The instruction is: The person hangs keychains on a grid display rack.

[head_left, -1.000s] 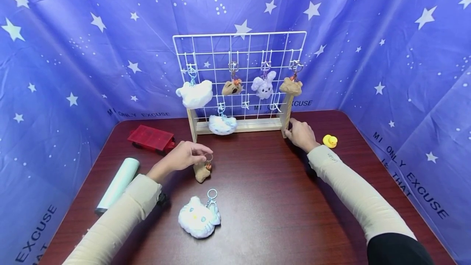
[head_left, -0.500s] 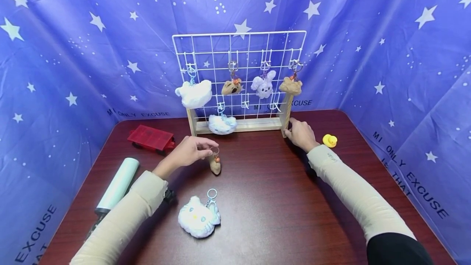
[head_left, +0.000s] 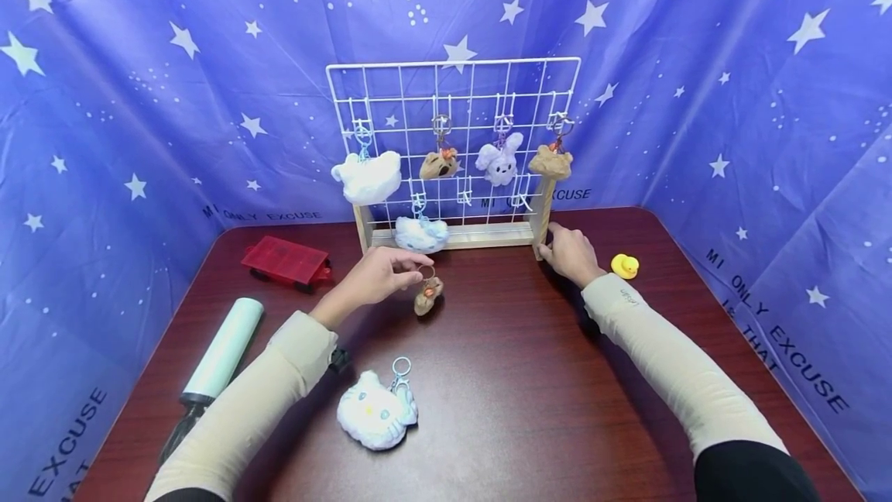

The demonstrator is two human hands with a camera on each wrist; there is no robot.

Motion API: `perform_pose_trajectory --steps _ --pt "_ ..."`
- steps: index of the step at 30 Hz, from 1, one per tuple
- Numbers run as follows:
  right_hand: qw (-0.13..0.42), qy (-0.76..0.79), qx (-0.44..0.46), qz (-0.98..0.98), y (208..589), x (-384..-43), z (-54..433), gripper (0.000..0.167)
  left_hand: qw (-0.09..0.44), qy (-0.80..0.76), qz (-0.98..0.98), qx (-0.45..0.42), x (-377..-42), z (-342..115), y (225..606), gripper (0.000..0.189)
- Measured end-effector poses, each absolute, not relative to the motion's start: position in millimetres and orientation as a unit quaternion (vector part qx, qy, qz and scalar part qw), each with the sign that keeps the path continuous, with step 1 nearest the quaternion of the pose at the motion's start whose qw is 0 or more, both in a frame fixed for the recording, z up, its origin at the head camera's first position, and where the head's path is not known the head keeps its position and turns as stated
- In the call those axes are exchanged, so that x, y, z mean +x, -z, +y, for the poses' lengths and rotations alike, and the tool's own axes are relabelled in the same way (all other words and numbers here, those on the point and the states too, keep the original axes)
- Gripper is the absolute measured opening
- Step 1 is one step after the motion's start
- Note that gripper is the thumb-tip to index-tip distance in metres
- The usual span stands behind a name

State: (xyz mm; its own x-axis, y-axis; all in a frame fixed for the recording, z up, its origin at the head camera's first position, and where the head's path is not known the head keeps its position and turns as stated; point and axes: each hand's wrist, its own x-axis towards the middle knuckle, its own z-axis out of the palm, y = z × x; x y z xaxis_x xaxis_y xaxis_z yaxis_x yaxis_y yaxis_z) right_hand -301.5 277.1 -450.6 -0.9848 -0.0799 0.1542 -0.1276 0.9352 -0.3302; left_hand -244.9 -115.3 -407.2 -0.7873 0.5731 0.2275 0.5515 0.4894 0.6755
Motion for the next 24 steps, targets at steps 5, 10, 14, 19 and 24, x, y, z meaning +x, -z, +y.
perform_pose_trajectory --steps 5,10,14,19,24 --pt "0.068 -0.174 0.053 -0.981 450 -301 278 0.04 0.008 -0.382 0.863 0.331 -250 -105 402 0.026" --pt "0.069 -0.176 0.052 -0.981 449 -301 278 0.04 -0.02 -0.365 0.872 0.327 -253 -98 395 0.027" --pt "0.068 -0.175 0.051 -0.981 449 -301 279 0.04 -0.029 -0.362 0.874 0.322 -257 -93 391 0.028" --pt "0.067 -0.175 0.05 -0.981 449 -300 278 0.039 -0.035 -0.362 0.877 0.314 -262 -86 389 0.029" --pt "0.068 -0.174 0.049 -0.981 448 -299 277 0.038 -0.067 -0.356 0.877 0.314 -267 -80 388 0.029"
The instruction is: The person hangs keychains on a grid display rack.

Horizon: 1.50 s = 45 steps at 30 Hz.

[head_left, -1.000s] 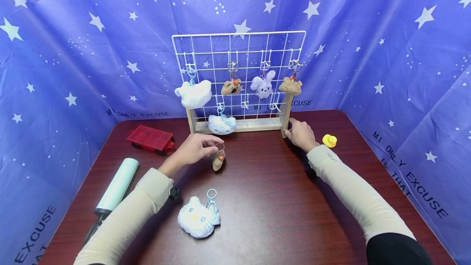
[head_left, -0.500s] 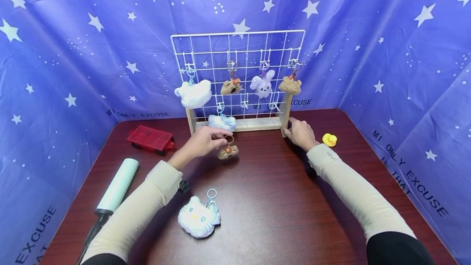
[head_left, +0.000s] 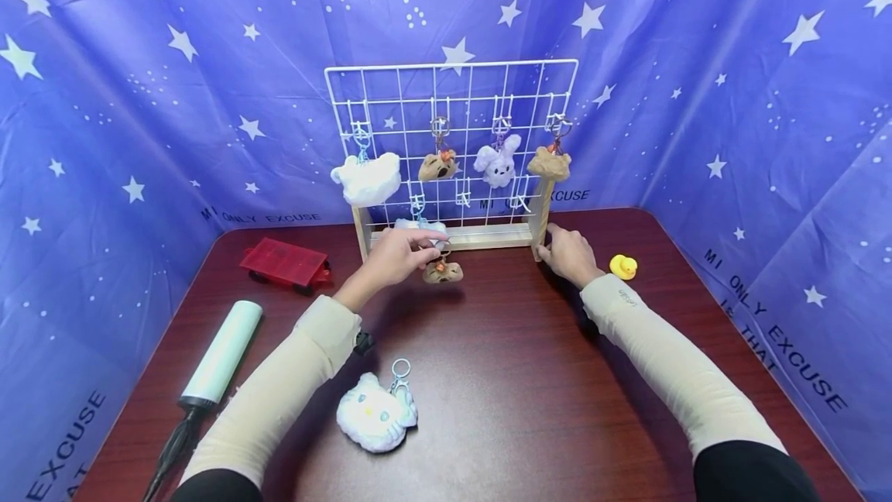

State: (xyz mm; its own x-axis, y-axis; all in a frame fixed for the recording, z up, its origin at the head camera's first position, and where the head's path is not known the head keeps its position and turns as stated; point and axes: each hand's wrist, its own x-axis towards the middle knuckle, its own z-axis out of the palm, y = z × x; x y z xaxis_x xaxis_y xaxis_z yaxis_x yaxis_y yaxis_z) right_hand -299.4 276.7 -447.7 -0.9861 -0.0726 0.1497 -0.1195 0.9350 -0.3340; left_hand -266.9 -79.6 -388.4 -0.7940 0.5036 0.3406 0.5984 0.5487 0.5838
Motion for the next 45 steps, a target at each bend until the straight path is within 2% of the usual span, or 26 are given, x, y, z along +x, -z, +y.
perform_pose_trajectory --steps 6,15,28,45 --pt "0.07 -0.174 0.047 -0.981 448 -300 277 0.036 0.092 0.352 -0.876 -0.316 -274 -71 386 0.027" --pt "0.073 -0.175 0.049 -0.981 448 -300 277 0.034 0.075 0.376 -0.88 -0.28 -279 -59 384 0.028" --pt "0.058 -0.173 0.041 -0.982 447 -301 278 0.041 0.101 0.376 -0.884 -0.257 -288 -42 384 0.028" --pt "0.072 -0.172 0.042 -0.981 448 -303 277 0.038 0.124 0.417 -0.879 -0.195 -301 -24 380 0.028"
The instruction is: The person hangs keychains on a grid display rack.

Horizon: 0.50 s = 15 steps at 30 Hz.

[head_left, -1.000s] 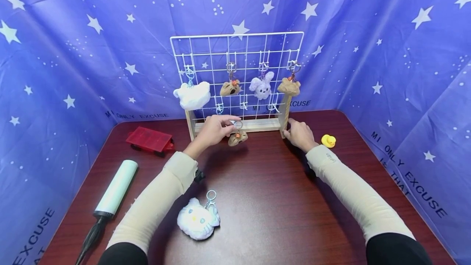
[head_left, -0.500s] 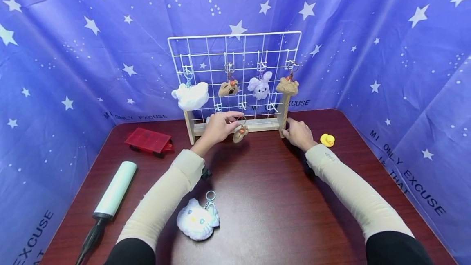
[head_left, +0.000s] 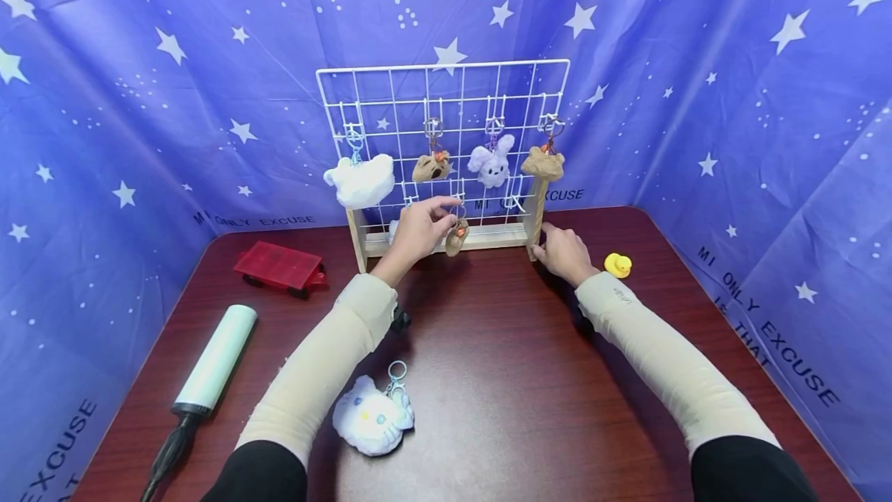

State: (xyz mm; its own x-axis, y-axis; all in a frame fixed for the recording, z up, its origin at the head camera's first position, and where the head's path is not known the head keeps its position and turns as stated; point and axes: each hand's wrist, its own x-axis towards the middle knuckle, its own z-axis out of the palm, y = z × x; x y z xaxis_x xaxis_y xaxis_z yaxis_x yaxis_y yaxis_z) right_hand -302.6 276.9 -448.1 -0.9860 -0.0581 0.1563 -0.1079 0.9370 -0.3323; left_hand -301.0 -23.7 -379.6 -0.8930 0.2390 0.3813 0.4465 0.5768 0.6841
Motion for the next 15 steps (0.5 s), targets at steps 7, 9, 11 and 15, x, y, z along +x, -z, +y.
perform_pose_trajectory --steps 7,9,11,15 --pt "0.079 -0.175 0.044 -0.98 449.1 -305.0 276.5 0.036 0.129 0.417 -0.882 -0.175 -302.8 -20.4 377.2 0.028" --pt "0.077 -0.175 0.044 -0.98 449.2 -305.0 277.0 0.036 0.128 0.412 -0.886 -0.171 -303.4 -19.7 376.8 0.027" --pt "0.075 -0.175 0.044 -0.981 448.7 -304.3 277.4 0.036 0.126 0.41 -0.887 -0.169 -304.1 -19.2 376.9 0.027" --pt "0.068 -0.179 0.04 -0.981 447.4 -302.8 277.2 0.036 0.127 0.409 -0.888 -0.168 -305.7 -18.7 378.9 0.028"
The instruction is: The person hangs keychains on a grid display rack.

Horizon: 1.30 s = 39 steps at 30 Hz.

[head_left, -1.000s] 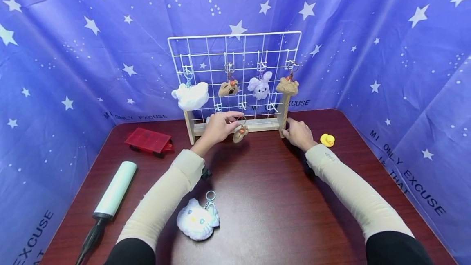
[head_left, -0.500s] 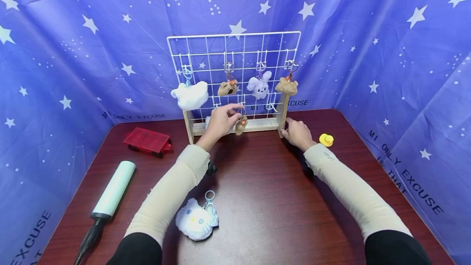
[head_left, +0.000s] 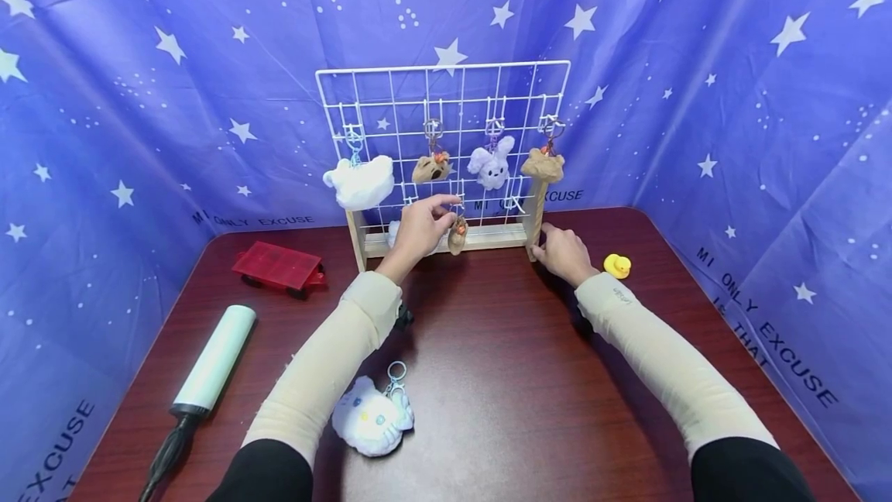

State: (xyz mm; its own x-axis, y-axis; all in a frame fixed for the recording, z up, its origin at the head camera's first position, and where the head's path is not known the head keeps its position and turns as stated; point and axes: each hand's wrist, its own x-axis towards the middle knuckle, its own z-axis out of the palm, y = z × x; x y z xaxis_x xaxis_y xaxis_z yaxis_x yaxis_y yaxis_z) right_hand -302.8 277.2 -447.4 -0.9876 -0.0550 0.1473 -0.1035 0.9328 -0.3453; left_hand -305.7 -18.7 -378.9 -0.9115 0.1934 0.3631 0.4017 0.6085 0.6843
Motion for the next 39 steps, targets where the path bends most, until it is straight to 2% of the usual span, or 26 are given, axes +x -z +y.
perform_pose_trajectory --steps 11,32,39 --pt "0.065 -0.184 0.043 -0.98 447 -302 278 0.037 0.115 0.408 -0.887 -0.183 -304 -22 381 0.036" --pt "0.069 -0.183 0.045 -0.98 449 -302 276 0.037 0.11 0.397 -0.879 -0.24 -276 -48 384 0.031" --pt "0.068 -0.184 0.043 -0.98 449 -301 277 0.037 0.087 0.379 -0.889 -0.242 -265 -64 385 0.029"
